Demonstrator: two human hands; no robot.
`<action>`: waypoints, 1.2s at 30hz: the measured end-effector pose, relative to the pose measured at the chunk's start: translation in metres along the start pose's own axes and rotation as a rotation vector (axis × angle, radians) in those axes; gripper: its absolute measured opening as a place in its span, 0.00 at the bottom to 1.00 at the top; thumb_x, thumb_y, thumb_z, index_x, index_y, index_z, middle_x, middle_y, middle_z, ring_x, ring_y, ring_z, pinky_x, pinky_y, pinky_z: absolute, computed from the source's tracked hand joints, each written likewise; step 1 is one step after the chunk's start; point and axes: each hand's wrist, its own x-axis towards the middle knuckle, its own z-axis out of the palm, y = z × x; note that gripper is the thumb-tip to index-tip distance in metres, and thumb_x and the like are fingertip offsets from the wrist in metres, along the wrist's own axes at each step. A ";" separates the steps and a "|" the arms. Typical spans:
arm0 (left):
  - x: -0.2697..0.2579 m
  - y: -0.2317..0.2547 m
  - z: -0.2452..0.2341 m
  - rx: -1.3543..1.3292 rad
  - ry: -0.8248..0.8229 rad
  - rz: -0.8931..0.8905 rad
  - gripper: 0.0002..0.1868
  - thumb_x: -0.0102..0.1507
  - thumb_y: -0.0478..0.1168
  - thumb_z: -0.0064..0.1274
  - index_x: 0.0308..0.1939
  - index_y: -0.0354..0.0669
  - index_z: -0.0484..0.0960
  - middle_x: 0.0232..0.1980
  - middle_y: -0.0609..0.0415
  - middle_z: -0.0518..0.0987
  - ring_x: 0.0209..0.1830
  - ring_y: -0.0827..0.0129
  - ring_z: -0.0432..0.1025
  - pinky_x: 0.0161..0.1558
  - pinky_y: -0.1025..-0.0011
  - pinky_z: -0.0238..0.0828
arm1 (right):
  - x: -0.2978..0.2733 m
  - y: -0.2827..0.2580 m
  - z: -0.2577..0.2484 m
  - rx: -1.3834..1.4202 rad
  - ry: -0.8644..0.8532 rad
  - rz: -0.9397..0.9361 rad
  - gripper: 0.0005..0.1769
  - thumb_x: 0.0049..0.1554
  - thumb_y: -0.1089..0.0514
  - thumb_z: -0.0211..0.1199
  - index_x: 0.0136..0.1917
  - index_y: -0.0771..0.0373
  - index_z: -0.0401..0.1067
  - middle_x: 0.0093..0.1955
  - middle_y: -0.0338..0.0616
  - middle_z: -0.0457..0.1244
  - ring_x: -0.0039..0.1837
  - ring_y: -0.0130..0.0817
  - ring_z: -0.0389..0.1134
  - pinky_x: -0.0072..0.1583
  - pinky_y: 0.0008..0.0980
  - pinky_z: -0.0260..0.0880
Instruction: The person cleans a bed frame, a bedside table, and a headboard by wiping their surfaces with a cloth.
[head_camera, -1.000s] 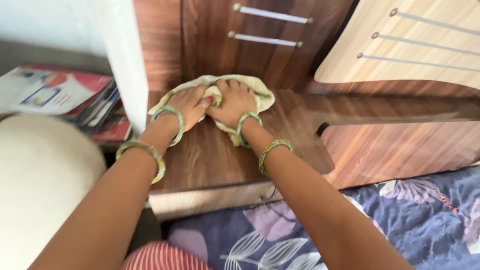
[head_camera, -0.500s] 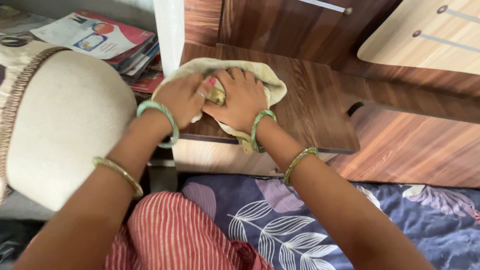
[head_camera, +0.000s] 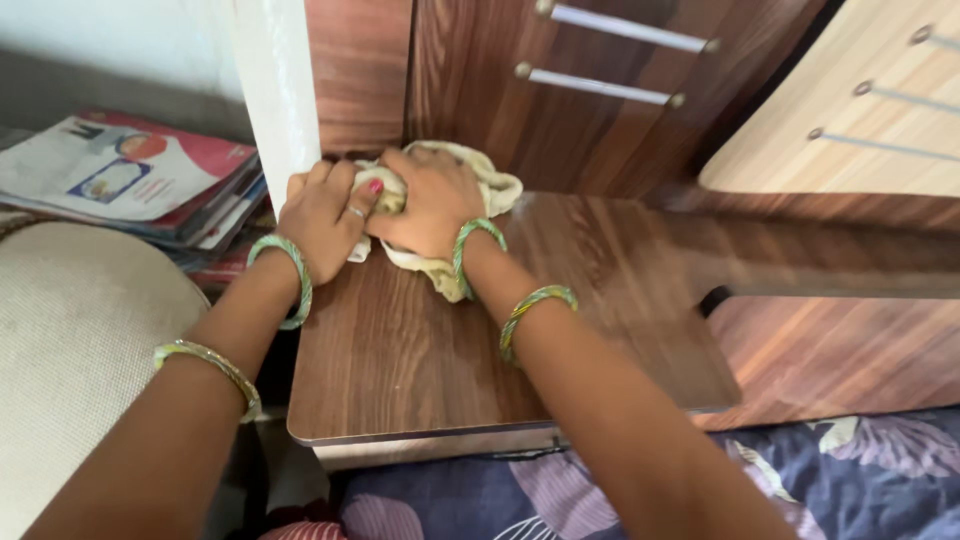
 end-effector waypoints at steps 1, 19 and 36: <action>-0.001 0.001 0.001 -0.004 0.010 0.009 0.20 0.72 0.53 0.38 0.58 0.46 0.75 0.59 0.40 0.74 0.61 0.38 0.64 0.64 0.50 0.59 | -0.003 -0.001 -0.001 -0.011 0.008 -0.004 0.34 0.40 0.37 0.69 0.59 0.50 0.73 0.53 0.47 0.67 0.61 0.51 0.67 0.61 0.49 0.63; -0.049 0.099 0.042 0.187 -0.160 0.298 0.27 0.64 0.57 0.42 0.57 0.40 0.70 0.62 0.38 0.72 0.65 0.47 0.64 0.62 0.48 0.53 | -0.133 0.038 -0.105 0.052 -0.100 -0.094 0.39 0.43 0.34 0.70 0.63 0.54 0.72 0.61 0.49 0.62 0.64 0.53 0.62 0.63 0.51 0.62; 0.059 0.088 0.085 0.187 -0.257 0.079 0.24 0.69 0.57 0.35 0.63 0.50 0.71 0.63 0.49 0.72 0.64 0.49 0.63 0.64 0.50 0.54 | -0.057 0.099 -0.068 -0.038 0.078 0.194 0.36 0.38 0.33 0.69 0.56 0.50 0.77 0.57 0.43 0.67 0.64 0.46 0.65 0.64 0.49 0.63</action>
